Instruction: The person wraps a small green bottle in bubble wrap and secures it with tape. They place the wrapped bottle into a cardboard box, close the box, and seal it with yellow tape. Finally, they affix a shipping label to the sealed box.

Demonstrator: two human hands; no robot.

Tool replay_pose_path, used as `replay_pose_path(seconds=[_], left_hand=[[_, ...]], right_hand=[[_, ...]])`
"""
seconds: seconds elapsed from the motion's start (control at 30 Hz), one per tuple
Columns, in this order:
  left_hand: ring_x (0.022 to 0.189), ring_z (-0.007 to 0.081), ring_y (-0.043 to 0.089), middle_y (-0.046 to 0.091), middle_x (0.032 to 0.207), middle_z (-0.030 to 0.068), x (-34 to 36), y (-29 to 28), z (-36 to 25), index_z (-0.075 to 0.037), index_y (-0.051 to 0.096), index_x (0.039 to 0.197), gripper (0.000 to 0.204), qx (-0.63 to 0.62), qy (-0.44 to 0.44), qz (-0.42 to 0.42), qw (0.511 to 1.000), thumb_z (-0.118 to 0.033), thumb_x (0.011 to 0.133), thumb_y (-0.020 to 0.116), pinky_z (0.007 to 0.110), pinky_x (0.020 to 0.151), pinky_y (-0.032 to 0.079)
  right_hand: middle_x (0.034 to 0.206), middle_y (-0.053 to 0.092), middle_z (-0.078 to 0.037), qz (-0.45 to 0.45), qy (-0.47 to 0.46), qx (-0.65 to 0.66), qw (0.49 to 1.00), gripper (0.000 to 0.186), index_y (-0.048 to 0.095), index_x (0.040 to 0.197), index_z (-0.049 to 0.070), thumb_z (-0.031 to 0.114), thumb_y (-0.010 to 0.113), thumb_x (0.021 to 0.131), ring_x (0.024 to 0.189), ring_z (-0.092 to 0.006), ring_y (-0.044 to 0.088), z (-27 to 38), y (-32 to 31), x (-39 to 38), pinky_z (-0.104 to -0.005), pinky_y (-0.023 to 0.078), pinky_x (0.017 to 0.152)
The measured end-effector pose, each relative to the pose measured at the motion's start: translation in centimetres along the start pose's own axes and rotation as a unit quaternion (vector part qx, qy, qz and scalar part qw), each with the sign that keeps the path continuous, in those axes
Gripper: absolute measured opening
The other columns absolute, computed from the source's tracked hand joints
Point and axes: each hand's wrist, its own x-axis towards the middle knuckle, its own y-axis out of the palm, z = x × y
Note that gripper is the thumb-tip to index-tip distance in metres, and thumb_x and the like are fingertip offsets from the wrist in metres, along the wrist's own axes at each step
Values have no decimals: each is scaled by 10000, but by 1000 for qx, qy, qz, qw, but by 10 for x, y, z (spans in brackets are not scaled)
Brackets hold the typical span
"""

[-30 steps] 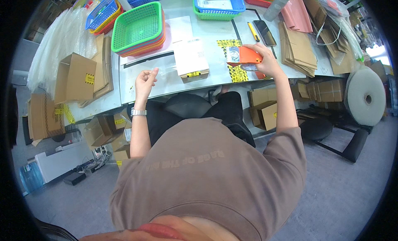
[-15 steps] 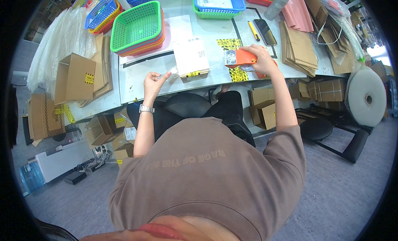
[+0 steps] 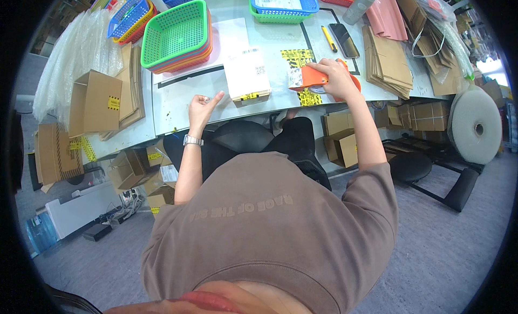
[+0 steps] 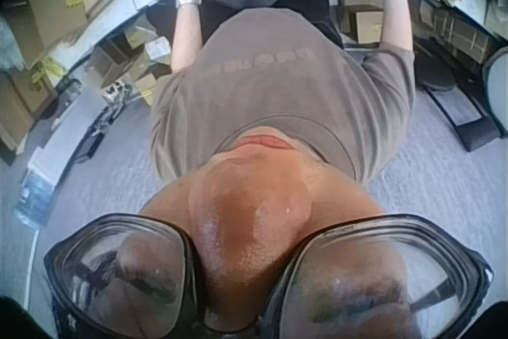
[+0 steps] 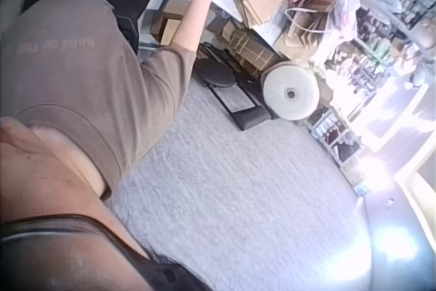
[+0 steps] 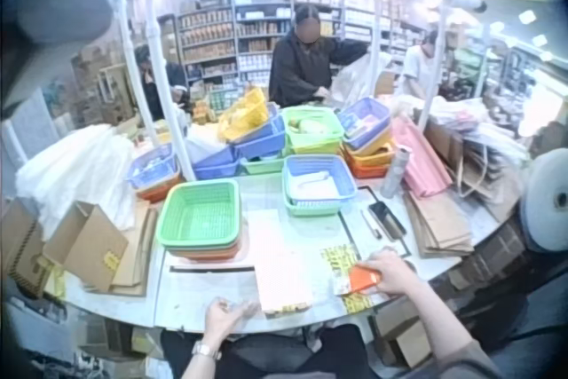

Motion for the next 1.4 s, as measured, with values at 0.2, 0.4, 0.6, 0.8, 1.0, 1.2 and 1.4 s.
replay_pose_path(seconds=[0.2, 0.4, 0.6, 0.8, 1.0, 1.2, 1.4], left_hand=[[817, 290, 645, 656, 857, 188, -4, 13, -4, 39, 570, 903, 833, 59, -7, 8, 998, -718, 611, 758, 363, 751, 508], [859, 309, 656, 670, 906, 198, -2, 22, 5, 12, 581, 942, 833, 72, -32, 38, 996, -757, 645, 697, 390, 807, 488], [759, 264, 645, 660, 754, 101, -13, 34, 5, -21, 561, 1043, 752, 126, 11, 24, 992, -719, 767, 605, 410, 834, 358], [682, 246, 628, 630, 647, 38, -21, 50, 8, -33, 515, 1170, 717, 137, 49, -61, 988, -626, 790, 646, 406, 791, 333], [869, 230, 635, 649, 937, 101, -5, 55, 18, -28, 521, 1207, 467, -30, 127, -119, 984, -367, 904, 630, 411, 824, 411], [1290, 345, 456, 449, 1392, 276, 13, 46, -35, 45, 381, 1398, 602, -195, 97, 190, 957, -347, 970, 538, 422, 1069, 357], [1426, 351, 251, 254, 1525, 256, 12, 32, -87, 1, 346, 1447, 594, 218, 395, -86, 888, -276, 953, 524, 483, 1162, 191]], right_hand=[[1030, 585, -44, -1, -42, -131, 990, 597, 608, 1278, 202, 107, 744, 704, 1031, -223, 557, 23, 17, 15, -364, 413, 882], [1071, 595, -35, 13, -60, -165, 984, 611, 597, 1282, 212, 113, 750, 699, 1053, -207, 559, 34, 34, 28, -351, 405, 891], [1094, 603, -29, 28, -55, -186, 981, 610, 600, 1267, 209, 71, 731, 687, 1070, -200, 560, 50, 34, 37, -348, 407, 906], [1070, 600, -25, 15, -68, -183, 981, 592, 602, 1258, 208, 69, 714, 694, 1054, -197, 560, 56, 29, 34, -350, 410, 903], [1055, 590, -41, 24, -53, -186, 981, 586, 595, 1261, 190, 69, 703, 698, 1047, -215, 551, 63, 32, 29, -364, 409, 902], [1053, 560, -117, 53, -26, -155, 986, 610, 531, 1326, 185, 195, 712, 743, 971, -281, 599, 81, 40, 18, -410, 455, 869], [1059, 517, -173, 120, -74, -181, 973, 618, 466, 1406, 299, 378, 671, 828, 890, -308, 632, 94, 33, 7, -416, 516, 766]])
